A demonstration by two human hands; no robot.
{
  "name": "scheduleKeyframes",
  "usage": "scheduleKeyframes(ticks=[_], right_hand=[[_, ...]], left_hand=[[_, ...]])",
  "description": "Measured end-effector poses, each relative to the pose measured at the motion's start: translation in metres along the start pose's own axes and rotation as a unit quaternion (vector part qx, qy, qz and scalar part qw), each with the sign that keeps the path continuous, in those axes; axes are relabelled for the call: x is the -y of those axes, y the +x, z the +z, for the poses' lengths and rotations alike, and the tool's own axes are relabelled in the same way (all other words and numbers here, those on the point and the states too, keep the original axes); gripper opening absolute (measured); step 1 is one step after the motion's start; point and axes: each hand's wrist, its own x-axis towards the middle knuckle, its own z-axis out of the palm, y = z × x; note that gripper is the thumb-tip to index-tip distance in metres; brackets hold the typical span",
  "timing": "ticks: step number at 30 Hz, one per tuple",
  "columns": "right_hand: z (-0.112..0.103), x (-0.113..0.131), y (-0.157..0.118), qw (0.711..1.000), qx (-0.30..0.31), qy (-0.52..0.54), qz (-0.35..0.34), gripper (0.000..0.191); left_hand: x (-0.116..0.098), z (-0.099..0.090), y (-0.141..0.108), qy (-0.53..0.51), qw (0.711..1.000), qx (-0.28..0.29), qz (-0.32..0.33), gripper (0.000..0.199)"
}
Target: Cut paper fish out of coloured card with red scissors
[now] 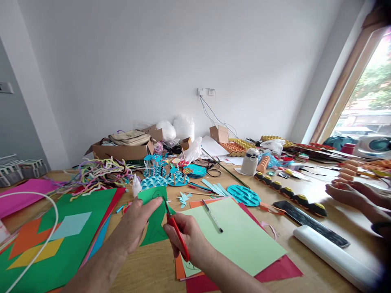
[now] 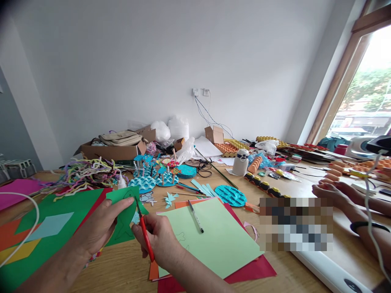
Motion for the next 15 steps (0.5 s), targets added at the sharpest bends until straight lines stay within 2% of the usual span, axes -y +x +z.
scheduleKeyframes(ticks=[9,15], right_hand=[[0.002,0.011,-0.002,0.999,-0.012,-0.011,0.031,0.029],[0.003,0.013,-0.002,0.999,-0.019,-0.016,0.033,0.028]], left_hand=[[-0.001,0.0,0.0,-0.024,0.999,0.043,-0.009,0.022],[0.002,-0.003,0.002,-0.013,1.0,0.006,0.026,0.016]])
